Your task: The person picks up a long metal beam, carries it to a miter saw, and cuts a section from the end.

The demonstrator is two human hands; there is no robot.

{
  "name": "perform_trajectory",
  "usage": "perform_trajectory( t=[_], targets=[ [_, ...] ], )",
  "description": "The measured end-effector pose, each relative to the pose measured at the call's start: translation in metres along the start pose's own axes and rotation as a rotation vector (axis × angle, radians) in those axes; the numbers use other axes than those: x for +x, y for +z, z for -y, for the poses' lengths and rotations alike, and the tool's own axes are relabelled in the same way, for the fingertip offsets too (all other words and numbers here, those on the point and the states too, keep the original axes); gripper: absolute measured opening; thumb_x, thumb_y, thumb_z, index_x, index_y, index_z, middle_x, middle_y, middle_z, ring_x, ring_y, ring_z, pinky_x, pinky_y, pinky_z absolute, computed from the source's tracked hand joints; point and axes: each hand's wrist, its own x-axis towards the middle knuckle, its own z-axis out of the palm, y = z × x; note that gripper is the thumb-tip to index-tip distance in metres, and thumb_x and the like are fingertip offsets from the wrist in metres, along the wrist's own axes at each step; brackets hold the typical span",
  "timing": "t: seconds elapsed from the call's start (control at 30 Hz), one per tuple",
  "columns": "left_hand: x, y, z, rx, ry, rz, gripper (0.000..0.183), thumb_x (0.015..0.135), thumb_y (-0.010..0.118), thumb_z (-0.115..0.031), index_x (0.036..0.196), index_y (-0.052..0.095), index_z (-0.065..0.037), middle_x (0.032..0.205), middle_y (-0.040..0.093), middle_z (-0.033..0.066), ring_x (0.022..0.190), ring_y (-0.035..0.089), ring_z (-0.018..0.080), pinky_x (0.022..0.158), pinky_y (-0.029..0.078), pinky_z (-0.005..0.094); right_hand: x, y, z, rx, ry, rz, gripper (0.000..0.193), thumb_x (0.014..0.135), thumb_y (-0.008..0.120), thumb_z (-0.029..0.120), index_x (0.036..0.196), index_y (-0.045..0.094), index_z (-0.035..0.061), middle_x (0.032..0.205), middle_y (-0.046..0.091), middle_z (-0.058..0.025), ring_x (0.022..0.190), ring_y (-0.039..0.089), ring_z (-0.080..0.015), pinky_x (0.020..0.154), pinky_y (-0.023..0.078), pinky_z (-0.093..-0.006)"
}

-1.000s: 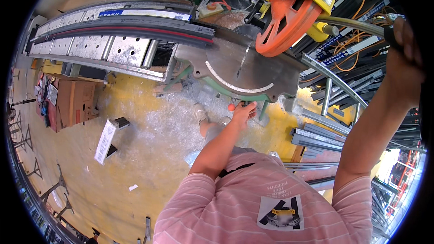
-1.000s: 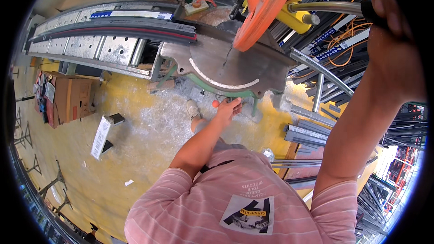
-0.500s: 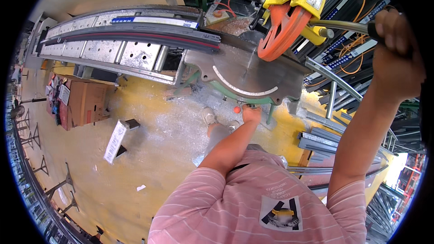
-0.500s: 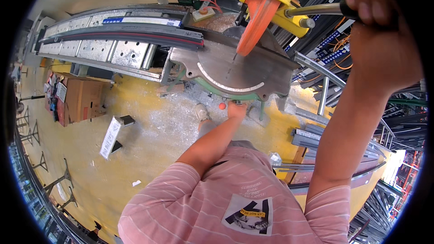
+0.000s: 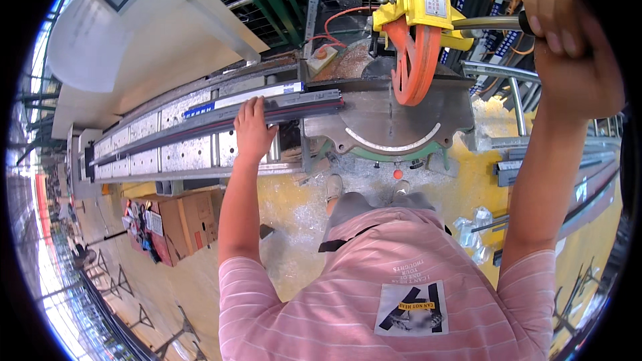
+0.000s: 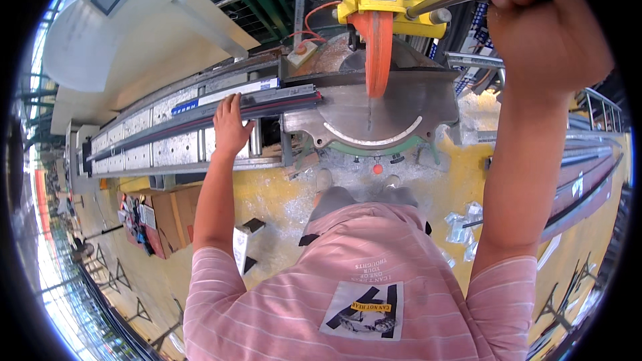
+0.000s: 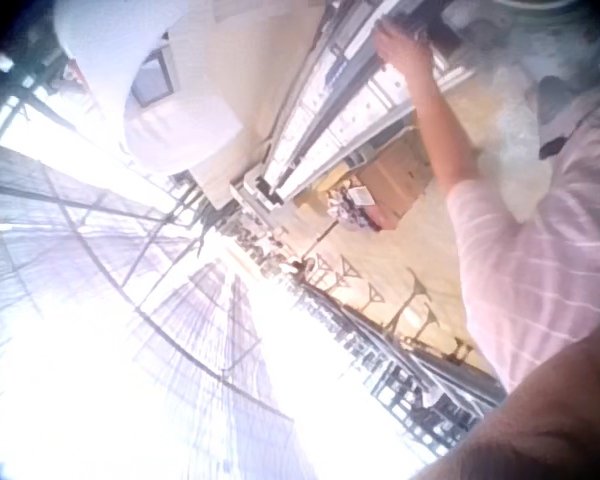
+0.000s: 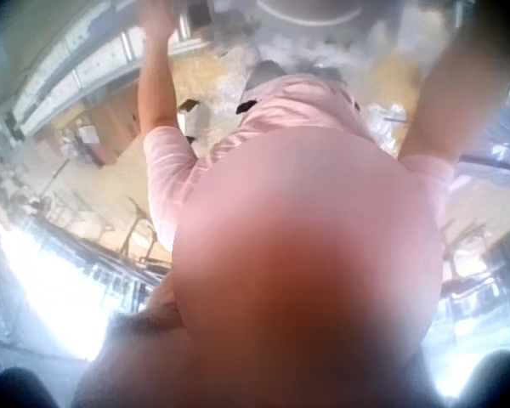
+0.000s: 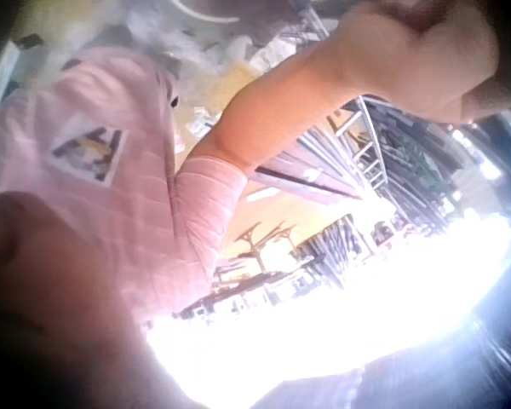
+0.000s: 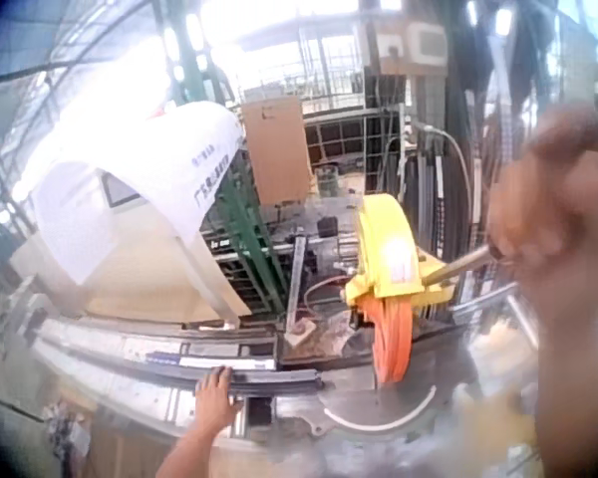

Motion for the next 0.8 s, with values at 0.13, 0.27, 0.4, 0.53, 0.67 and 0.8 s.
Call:
perform_trajectory(
  t=[0.13, 0.27, 0.4, 0.53, 0.67, 0.8],
  targets=[
    [0.058, 0.008, 0.033, 0.160, 0.248, 0.196, 0.105, 0.067, 0.090, -0.029, 0.154, 0.032, -0.015, 0.154, 0.039, 0.0141, 0.145, 0.033, 0.0364, 0.116, 0.028, 0.0559, 0.005, 0.014, 0.006, 0.057, 0.063, -0.074, 0.025, 0.096, 0.039, 0.021, 0.071, 0.041, 0.0192, 0.062, 0.033, 0.0037, 0.055, 0.033, -0.0102, 0.063, 0.030, -0.0282],
    [0.084, 0.021, 0.036, 0.098, 0.349, 0.342, 0.101, 0.067, 0.088, -0.028, 0.152, 0.035, -0.014, 0.137, 0.053, 0.0157, 0.126, 0.052, 0.0368, 0.106, 0.038, 0.0517, 0.005, 0.024, 0.020, 0.052, 0.152, -0.232, 0.025, 0.093, 0.043, 0.022, 0.069, 0.039, 0.0200, 0.060, 0.035, 0.0060, 0.054, 0.033, -0.0083, 0.064, 0.030, -0.0274],
    [0.085, 0.023, 0.040, 0.059, 0.380, 0.297, 0.090, 0.069, 0.086, -0.028, 0.146, 0.041, -0.012, 0.122, 0.060, 0.0168, 0.113, 0.058, 0.0367, 0.097, 0.041, 0.0504, 0.003, 0.036, 0.024, 0.089, 0.164, -0.297, 0.020, 0.096, 0.046, 0.021, 0.094, 0.064, 0.0112, 0.061, 0.039, 0.0081, 0.062, 0.040, -0.0080, 0.070, 0.032, -0.0275],
    [0.087, 0.021, 0.044, 0.061, 0.362, 0.293, 0.092, 0.066, 0.088, -0.029, 0.145, 0.043, -0.014, 0.122, 0.060, 0.0134, 0.116, 0.058, 0.0340, 0.098, 0.042, 0.0490, 0.009, 0.017, 0.000, 0.589, 0.190, -0.265, 0.040, 0.103, 0.050, 0.033, 0.127, 0.064, 0.0048, 0.072, 0.053, 0.0037, 0.072, 0.046, -0.0129, 0.079, 0.035, -0.0294],
    [0.083, 0.021, 0.059, 0.039, 0.344, 0.248, 0.090, 0.065, 0.089, -0.029, 0.143, 0.045, -0.013, 0.121, 0.060, 0.0133, 0.114, 0.059, 0.0332, 0.096, 0.042, 0.0487, -0.008, -0.005, -0.124, -0.341, 0.939, -0.191, 0.051, 0.103, 0.053, 0.040, 0.137, 0.058, 0.0027, 0.120, 0.070, -0.0076, 0.110, 0.064, -0.0168, 0.099, 0.048, -0.0338],
    [0.091, 0.028, 0.047, -0.036, 0.393, 0.222, 0.086, 0.066, 0.088, -0.028, 0.140, 0.048, -0.010, 0.119, 0.062, 0.0145, 0.112, 0.059, 0.0353, 0.097, 0.043, 0.0483, -0.056, -0.052, -0.202, -0.933, 1.002, 0.421, 0.042, 0.098, 0.067, 0.027, 0.131, 0.064, 0.0011, 0.117, 0.072, -0.0081, 0.103, 0.068, -0.0135, 0.088, 0.056, -0.0346]
  ],
)
